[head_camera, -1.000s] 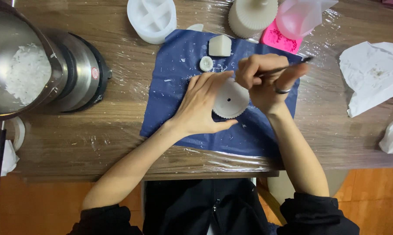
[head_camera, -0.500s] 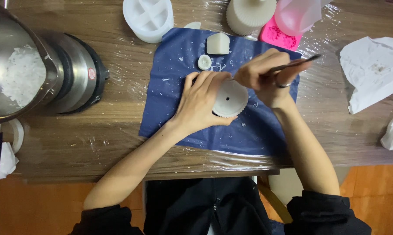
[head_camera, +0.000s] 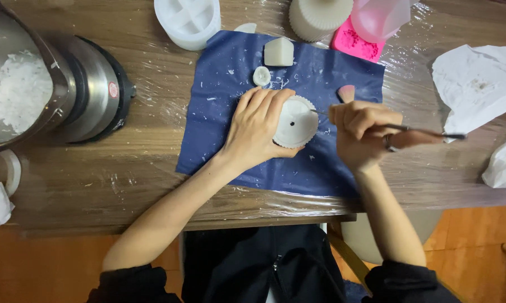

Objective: Carving and cleaning a wax candle component using a metal tool and a brush

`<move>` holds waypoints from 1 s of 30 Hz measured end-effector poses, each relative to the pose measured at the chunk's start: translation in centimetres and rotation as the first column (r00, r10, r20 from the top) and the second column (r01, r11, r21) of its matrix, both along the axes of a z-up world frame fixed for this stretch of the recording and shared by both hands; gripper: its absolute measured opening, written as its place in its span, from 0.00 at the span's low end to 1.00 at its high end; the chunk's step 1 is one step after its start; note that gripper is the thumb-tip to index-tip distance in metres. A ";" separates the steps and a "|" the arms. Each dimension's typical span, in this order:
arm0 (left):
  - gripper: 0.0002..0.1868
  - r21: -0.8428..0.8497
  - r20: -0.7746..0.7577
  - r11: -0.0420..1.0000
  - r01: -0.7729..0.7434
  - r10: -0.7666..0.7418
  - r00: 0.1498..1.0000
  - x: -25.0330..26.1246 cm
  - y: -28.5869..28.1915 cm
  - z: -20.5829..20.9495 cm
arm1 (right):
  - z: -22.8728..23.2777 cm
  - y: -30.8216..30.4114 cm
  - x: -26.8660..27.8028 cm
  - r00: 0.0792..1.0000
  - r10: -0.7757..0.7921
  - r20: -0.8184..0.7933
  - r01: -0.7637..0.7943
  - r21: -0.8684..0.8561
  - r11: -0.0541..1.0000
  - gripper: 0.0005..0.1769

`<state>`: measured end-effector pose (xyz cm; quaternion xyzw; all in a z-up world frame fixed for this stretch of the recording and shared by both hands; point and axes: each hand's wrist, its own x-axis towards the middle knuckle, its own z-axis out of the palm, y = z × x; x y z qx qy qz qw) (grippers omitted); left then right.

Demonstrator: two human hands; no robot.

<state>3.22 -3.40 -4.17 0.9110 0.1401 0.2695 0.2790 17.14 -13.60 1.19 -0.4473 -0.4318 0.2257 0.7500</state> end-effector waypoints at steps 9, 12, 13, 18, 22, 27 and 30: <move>0.46 0.033 0.038 0.999 -0.013 0.012 0.999 0.1 -0.1 -0.7 | -1.8 -2.1 -2.7 0.985 -0.171 -0.035 0.174 0.161 0.971 0.38; 0.45 0.034 0.046 0.999 -0.024 0.022 0.999 0.3 -0.2 -0.8 | -2.1 -2.4 -3.7 0.973 -0.221 -0.073 0.230 0.162 0.960 0.38; 0.45 0.035 0.049 0.999 -0.025 0.023 0.999 0.2 -0.3 -0.7 | -2.2 -2.4 -4.1 0.973 -0.220 -0.071 0.229 0.163 0.960 0.38; 0.44 0.048 0.050 0.998 -0.037 0.035 0.998 0.1 -0.4 -0.5 | -2.7 -1.7 -7.1 0.902 -0.425 -0.074 0.431 0.221 0.875 0.37; 0.46 0.042 0.054 0.999 -0.034 0.031 0.998 0.1 -0.4 -0.5 | -1.3 -1.1 -8.9 0.871 -0.486 -0.066 0.490 0.169 0.855 0.35; 0.44 0.043 0.060 0.999 -0.026 0.023 0.998 0.0 -0.3 -0.6 | -1.6 -1.3 -10.1 0.844 -0.511 -0.162 0.532 0.142 0.835 0.34; 0.44 0.042 0.062 0.999 -0.022 0.019 0.998 -0.1 -0.1 -0.5 | -0.2 -1.1 -9.8 0.825 -0.519 -0.222 0.544 0.067 0.837 0.31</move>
